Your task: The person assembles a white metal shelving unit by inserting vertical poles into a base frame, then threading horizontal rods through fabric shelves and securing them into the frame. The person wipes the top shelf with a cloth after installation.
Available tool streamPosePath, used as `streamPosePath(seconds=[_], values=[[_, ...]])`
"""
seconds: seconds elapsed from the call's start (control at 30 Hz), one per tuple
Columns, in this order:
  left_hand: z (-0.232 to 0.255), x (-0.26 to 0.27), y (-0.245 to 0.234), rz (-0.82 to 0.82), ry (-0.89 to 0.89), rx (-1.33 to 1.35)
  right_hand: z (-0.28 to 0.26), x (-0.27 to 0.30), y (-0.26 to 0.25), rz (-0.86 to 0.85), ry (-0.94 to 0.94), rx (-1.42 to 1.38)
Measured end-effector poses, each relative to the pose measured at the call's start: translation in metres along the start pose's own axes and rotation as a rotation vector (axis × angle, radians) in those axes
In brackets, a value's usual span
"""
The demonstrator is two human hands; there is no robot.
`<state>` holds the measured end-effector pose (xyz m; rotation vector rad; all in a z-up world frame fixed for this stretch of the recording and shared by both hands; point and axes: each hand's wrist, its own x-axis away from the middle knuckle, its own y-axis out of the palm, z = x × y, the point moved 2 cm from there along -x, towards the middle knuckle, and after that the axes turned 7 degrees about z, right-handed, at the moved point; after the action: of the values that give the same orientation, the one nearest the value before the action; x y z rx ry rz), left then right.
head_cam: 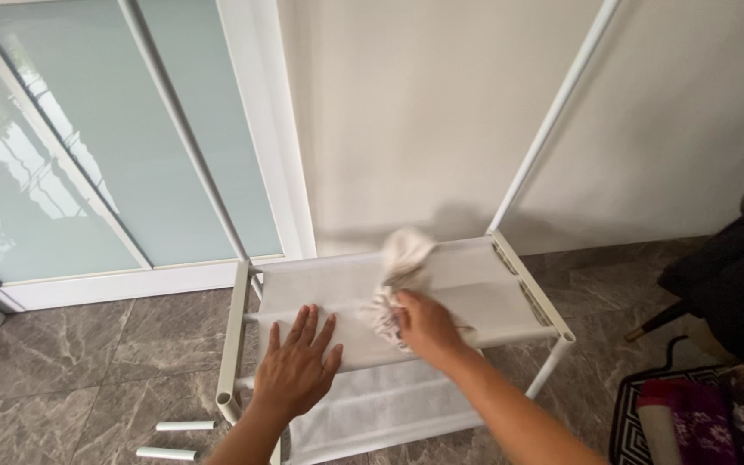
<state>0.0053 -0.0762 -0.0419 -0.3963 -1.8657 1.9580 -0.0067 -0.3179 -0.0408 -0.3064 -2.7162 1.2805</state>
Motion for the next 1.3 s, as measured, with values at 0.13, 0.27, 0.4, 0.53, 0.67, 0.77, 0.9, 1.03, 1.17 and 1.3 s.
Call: streamPosePath(seconds=[0.13,0.27,0.4,0.53,0.67,0.77,0.9,1.03,1.17,1.3], values=[[0.002,0.002,0.004,0.015,0.008,-0.021,-0.024,0.038,0.009,0.051,-0.674,0.079],[-0.001,0.007,0.003,0.041,0.001,0.013,0.033,0.042,-0.013,-0.016,-0.41,0.187],[0.005,0.018,-0.006,0.036,-0.023,0.018,0.095,0.043,-0.079,0.223,-0.219,0.36],[-0.006,0.035,-0.014,0.064,-0.086,-0.046,0.094,0.042,-0.108,0.171,0.205,0.332],[-0.058,0.046,-0.031,0.181,-0.329,0.273,0.01,0.038,-0.089,0.379,-0.066,0.009],[-0.109,0.075,-0.048,0.266,-0.488,0.515,-0.074,0.034,-0.042,0.19,-0.141,-0.189],[-0.135,0.134,-0.071,0.403,-0.778,1.042,-0.182,0.048,0.028,-0.103,-0.36,-0.548],[-0.136,0.177,-0.101,0.431,-0.943,1.66,-0.262,0.08,0.091,-0.518,-0.379,-0.873],[-0.166,0.19,-0.08,0.474,-0.802,1.765,-0.293,0.092,0.135,-0.749,-0.589,-0.504],[-0.224,0.206,-0.006,0.375,-0.992,1.038,-0.276,0.073,0.139,-0.424,-0.622,-0.112]])
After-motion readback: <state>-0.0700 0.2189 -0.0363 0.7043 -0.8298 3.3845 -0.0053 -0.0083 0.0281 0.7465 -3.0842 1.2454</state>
